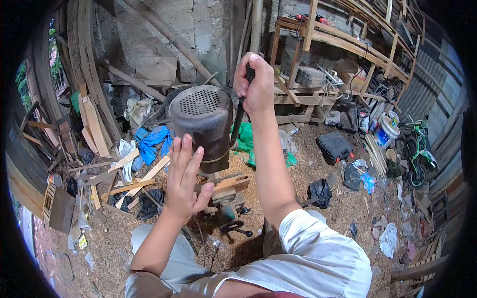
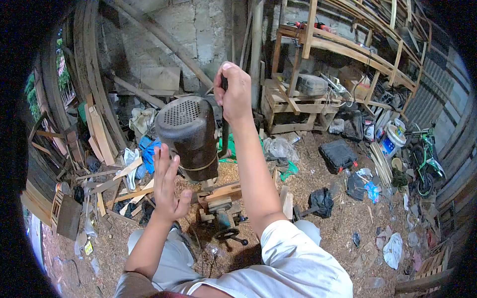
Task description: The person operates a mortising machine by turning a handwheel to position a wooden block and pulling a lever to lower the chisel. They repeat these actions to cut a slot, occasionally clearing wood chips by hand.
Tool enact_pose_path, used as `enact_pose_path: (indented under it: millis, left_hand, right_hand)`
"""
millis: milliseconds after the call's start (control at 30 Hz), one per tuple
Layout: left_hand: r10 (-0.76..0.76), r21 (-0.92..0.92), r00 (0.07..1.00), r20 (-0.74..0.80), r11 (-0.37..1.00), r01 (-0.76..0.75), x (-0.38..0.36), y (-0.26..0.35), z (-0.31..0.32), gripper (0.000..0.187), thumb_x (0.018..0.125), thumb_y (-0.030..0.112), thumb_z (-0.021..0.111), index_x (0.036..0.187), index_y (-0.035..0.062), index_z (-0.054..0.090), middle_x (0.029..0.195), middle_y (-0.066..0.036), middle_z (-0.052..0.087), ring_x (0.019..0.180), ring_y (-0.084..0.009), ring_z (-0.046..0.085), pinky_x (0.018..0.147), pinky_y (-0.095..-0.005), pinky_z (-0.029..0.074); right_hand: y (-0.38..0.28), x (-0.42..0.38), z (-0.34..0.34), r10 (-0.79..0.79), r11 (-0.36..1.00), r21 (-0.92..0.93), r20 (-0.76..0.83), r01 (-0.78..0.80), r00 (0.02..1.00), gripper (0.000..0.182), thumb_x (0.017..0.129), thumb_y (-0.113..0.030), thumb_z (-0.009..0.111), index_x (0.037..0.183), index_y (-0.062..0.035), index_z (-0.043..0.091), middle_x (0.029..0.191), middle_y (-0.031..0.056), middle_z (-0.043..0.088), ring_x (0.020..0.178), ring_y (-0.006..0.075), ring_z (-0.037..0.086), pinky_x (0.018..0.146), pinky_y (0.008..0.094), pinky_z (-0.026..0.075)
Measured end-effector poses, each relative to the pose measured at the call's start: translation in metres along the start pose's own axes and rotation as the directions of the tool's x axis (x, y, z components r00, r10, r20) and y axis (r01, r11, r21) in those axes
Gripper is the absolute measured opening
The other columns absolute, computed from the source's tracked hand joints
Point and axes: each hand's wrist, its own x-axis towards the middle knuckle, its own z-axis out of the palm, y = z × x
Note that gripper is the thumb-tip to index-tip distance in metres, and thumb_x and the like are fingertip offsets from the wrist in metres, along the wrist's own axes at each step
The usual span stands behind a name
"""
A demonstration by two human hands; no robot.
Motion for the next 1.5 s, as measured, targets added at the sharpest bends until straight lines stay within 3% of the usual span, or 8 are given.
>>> enact_pose_path:
  millis: [433, 567, 633, 767, 1067, 1100, 1167, 1500]
  left_hand:
    - [-0.04, -0.037, 0.994, 0.101, 0.998, 0.043, -0.007, -0.003, -0.009, 0.079, 0.108, 0.051, 0.05, 0.165, -0.0033, 0.037, 0.171, -0.037, 0.026, 0.161, -0.0538, 0.021, 0.13, -0.0631, 0.012]
    - [-0.055, -0.045, 0.993, 0.108, 0.997, 0.06, -0.009, 0.0, -0.008, 0.081, 0.106, 0.051, 0.056, 0.161, -0.0076, 0.042, 0.167, -0.04, 0.032, 0.158, -0.0561, 0.027, 0.129, -0.0624, 0.018]
    - [-0.092, 0.012, 0.98, 0.178, 0.996, 0.092, -0.015, 0.003, -0.009, 0.082, 0.107, 0.053, 0.054, 0.162, -0.0067, 0.04, 0.168, -0.04, 0.031, 0.159, -0.056, 0.026, 0.129, -0.0624, 0.017]
    - [-0.115, 0.005, 0.966, 0.233, 0.993, 0.118, -0.027, 0.005, -0.013, 0.087, 0.106, 0.057, 0.054, 0.165, -0.0055, 0.036, 0.17, -0.04, 0.025, 0.161, -0.056, 0.021, 0.129, -0.0641, 0.015]
    - [-0.154, 0.028, 0.946, 0.286, 0.988, 0.152, -0.04, -0.004, -0.016, 0.092, 0.106, 0.058, 0.054, 0.166, -0.0071, 0.03, 0.17, -0.043, 0.019, 0.16, -0.0579, 0.019, 0.128, -0.0672, 0.014]
    - [-0.177, 0.027, 0.936, 0.303, 0.984, 0.177, -0.042, -0.004, -0.015, 0.092, 0.106, 0.058, 0.054, 0.166, -0.0071, 0.03, 0.17, -0.043, 0.019, 0.16, -0.0579, 0.019, 0.128, -0.0672, 0.014]
    - [-0.14, 0.016, 0.962, 0.233, 0.99, 0.14, -0.043, -0.005, -0.015, 0.093, 0.106, 0.057, 0.054, 0.166, -0.0083, 0.028, 0.17, -0.044, 0.017, 0.161, -0.0582, 0.016, 0.128, -0.0671, 0.013]
    - [-0.162, -0.012, 0.958, 0.237, 0.985, 0.169, -0.055, -0.004, -0.012, 0.099, 0.104, 0.059, 0.056, 0.168, -0.0086, 0.022, 0.171, -0.045, 0.012, 0.161, -0.0584, 0.012, 0.128, -0.065, 0.015]
  right_hand:
    - [-0.012, -0.037, -0.004, -0.061, 0.995, 0.084, 0.07, 0.055, 0.996, 0.039, 0.106, -0.033, 0.052, 0.081, -0.0032, 0.054, 0.065, 0.0026, 0.048, 0.048, 0.0079, 0.04, 0.043, 0.0252, 0.03]
    - [-0.015, -0.051, -0.003, -0.093, 0.996, 0.019, 0.059, 0.092, 0.994, 0.042, 0.106, -0.042, 0.045, 0.081, -0.0079, 0.049, 0.057, -0.0003, 0.041, 0.045, 0.0088, 0.034, 0.042, 0.0265, 0.027]
    - [-0.015, -0.057, -0.009, -0.148, 0.981, 0.143, 0.1, 0.133, 0.984, 0.043, 0.104, -0.039, 0.056, 0.085, -0.0008, 0.054, 0.066, 0.0034, 0.049, 0.047, 0.0084, 0.04, 0.042, 0.0247, 0.03]
    - [-0.016, -0.067, -0.013, -0.188, 0.978, 0.124, 0.175, 0.168, 0.966, 0.049, 0.105, -0.043, 0.053, 0.08, -0.001, 0.052, 0.058, 0.0027, 0.045, 0.045, 0.0076, 0.036, 0.041, 0.025, 0.028]
    - [-0.026, -0.108, -0.007, -0.149, 0.989, 0.013, -0.034, 0.15, 0.988, 0.06, 0.098, -0.056, 0.06, 0.077, -0.0005, 0.049, 0.062, 0.0019, 0.044, 0.049, 0.01, 0.041, 0.044, 0.0269, 0.024]
    - [-0.026, -0.114, -0.01, -0.167, 0.983, 0.08, -0.015, 0.168, 0.986, 0.06, 0.097, -0.056, 0.061, 0.076, -0.0011, 0.05, 0.061, 0.0016, 0.042, 0.049, 0.0106, 0.041, 0.045, 0.0288, 0.025]
    - [-0.024, -0.117, -0.024, -0.274, 0.961, 0.036, 0.252, 0.274, 0.928, 0.044, 0.11, -0.046, 0.045, 0.091, -0.007, 0.053, 0.065, -0.0017, 0.051, 0.051, 0.0113, 0.044, 0.051, 0.0313, 0.038]
    - [-0.021, -0.144, -0.025, -0.359, 0.929, -0.006, 0.245, 0.371, 0.901, 0.046, 0.109, -0.046, 0.051, 0.081, -0.0105, 0.054, 0.062, -0.0025, 0.053, 0.047, 0.0127, 0.049, 0.048, 0.0328, 0.039]
